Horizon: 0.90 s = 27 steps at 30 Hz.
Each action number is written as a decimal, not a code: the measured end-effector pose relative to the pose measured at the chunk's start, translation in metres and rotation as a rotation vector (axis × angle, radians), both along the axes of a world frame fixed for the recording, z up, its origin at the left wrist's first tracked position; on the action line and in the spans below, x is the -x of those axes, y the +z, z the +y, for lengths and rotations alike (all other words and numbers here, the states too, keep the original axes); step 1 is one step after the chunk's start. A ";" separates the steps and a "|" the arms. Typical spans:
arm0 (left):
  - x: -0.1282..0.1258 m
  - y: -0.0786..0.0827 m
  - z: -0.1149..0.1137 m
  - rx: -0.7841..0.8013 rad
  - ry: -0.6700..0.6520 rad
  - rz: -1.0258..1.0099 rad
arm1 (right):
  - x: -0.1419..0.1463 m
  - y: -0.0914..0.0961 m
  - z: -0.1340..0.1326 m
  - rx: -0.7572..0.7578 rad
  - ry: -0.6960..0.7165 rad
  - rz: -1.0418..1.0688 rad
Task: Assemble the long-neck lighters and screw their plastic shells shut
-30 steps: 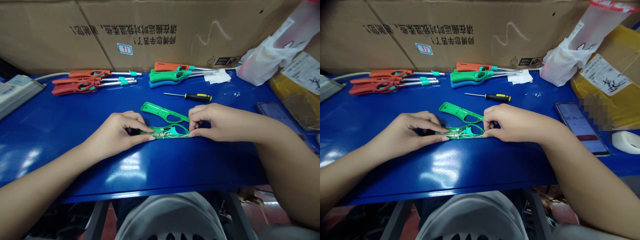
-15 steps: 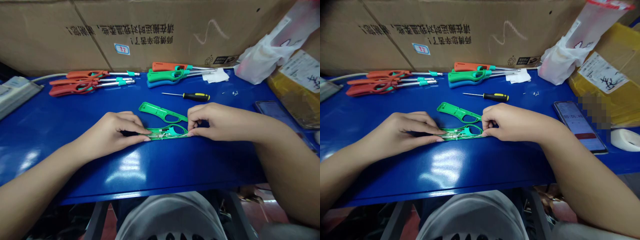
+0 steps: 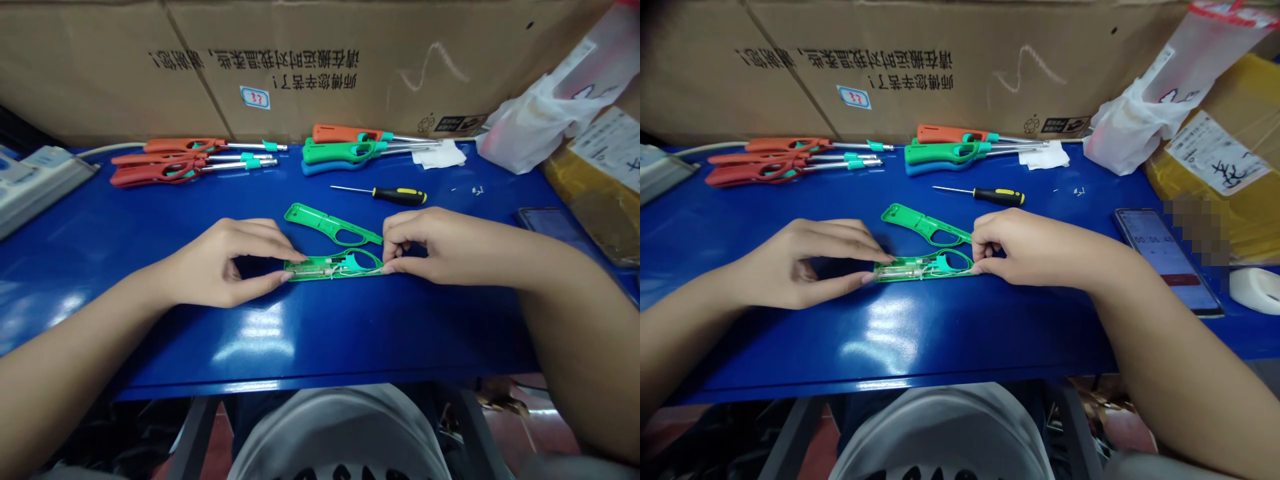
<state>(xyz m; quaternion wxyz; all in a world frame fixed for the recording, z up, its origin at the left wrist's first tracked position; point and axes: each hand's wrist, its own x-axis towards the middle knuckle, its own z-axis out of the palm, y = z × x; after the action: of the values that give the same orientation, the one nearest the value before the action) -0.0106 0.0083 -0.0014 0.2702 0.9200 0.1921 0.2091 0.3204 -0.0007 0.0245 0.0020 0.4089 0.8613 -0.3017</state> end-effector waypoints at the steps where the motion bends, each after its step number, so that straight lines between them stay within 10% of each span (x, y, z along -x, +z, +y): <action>1: -0.002 -0.001 -0.002 -0.015 0.021 -0.005 | 0.000 0.000 0.000 -0.002 0.001 -0.002; 15: -0.024 -0.012 -0.023 0.170 0.384 -0.012 | -0.001 0.001 -0.001 -0.018 0.010 -0.022; 27: -0.026 -0.012 -0.027 0.225 0.436 -0.024 | -0.002 -0.002 0.000 -0.023 0.007 0.006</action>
<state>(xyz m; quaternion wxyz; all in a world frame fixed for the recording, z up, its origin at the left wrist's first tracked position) 0.0153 -0.0187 -0.0133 0.3215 0.8184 0.4050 0.2509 0.3223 -0.0012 0.0230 -0.0042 0.4052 0.8660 -0.2931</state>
